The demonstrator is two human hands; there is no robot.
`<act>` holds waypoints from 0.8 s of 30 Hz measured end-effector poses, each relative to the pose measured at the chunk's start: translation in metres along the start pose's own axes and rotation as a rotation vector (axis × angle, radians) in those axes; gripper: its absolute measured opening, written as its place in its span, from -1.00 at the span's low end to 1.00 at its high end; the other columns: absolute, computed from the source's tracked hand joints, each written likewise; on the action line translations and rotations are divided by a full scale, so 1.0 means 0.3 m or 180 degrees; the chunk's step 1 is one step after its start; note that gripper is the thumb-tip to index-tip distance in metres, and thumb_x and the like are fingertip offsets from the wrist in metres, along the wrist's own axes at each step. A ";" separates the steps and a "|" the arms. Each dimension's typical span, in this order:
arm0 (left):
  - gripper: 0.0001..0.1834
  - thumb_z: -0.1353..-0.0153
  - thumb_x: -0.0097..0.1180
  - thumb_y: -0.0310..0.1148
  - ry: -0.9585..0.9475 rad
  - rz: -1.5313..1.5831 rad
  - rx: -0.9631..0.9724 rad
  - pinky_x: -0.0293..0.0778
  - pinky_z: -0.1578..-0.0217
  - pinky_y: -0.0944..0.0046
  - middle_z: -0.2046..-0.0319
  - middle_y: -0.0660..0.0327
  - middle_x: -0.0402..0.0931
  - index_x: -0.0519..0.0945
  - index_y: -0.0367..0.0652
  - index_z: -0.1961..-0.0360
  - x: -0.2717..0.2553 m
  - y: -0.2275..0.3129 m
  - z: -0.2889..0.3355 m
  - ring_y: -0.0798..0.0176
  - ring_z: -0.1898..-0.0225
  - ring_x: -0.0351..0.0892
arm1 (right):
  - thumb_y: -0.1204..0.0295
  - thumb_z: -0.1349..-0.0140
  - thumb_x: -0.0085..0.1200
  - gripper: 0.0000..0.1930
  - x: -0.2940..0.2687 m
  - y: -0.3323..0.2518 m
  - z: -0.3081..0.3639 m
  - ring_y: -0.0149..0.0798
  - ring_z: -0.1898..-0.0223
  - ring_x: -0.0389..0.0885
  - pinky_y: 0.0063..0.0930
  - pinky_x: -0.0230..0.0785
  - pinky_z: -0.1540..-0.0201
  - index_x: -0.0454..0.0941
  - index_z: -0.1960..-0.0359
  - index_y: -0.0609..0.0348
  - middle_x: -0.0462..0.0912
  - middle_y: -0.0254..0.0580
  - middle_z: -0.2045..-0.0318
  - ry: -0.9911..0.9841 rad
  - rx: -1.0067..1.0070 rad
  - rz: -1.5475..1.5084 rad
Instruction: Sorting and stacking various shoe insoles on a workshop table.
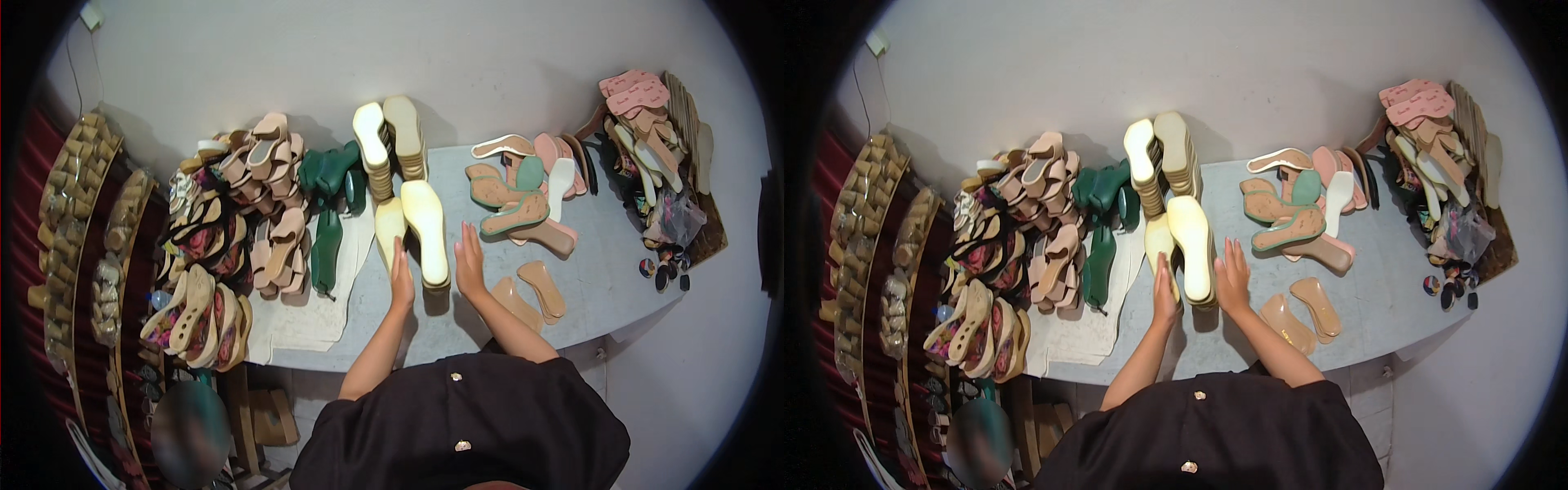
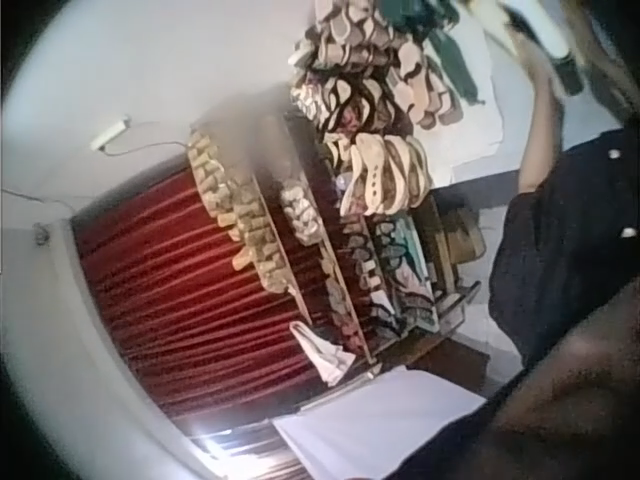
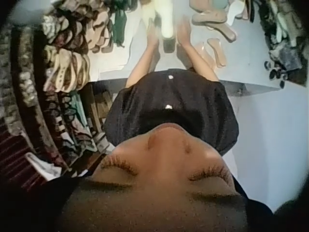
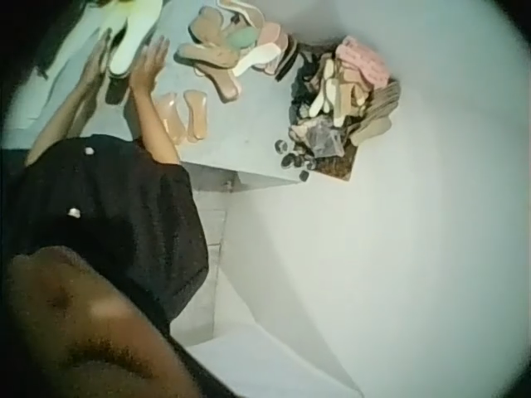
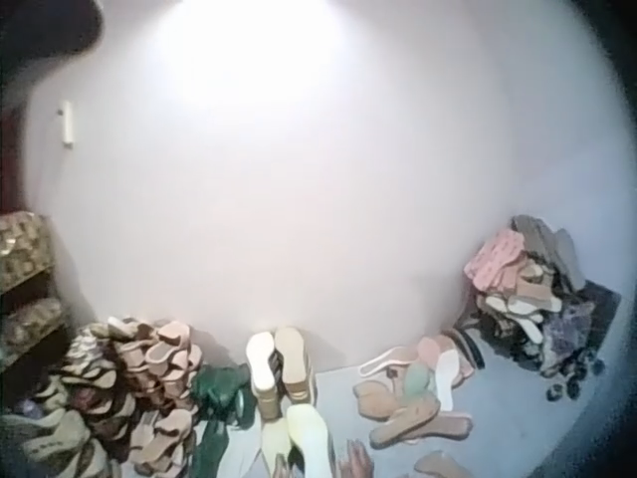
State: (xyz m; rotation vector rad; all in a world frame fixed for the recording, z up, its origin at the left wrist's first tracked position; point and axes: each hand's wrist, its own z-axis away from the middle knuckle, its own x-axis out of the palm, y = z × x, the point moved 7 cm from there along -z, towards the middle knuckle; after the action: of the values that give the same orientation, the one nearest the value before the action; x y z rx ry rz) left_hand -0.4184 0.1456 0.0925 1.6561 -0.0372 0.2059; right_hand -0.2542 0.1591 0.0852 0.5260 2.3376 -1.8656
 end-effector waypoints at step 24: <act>-0.70 -0.23 -0.07 -0.42 -0.0436 0.0040 0.0605 0.30 0.07 0.33 0.12 0.17 0.38 0.36 -0.28 0.03 0.733 0.108 0.160 0.31 0.15 0.42 | 0.36 -0.09 -0.05 -0.43 -1.196 0.103 0.148 -0.11 -0.30 -0.03 -0.19 -0.20 -0.27 0.20 -0.19 0.15 0.14 -0.10 -0.23 0.1269 0.0419 -0.1072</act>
State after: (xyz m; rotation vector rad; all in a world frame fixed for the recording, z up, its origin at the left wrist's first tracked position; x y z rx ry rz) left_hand -0.2017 0.1166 0.1549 1.8581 -0.1351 0.1076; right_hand 0.0856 0.0499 0.1509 0.5966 2.7077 -2.2538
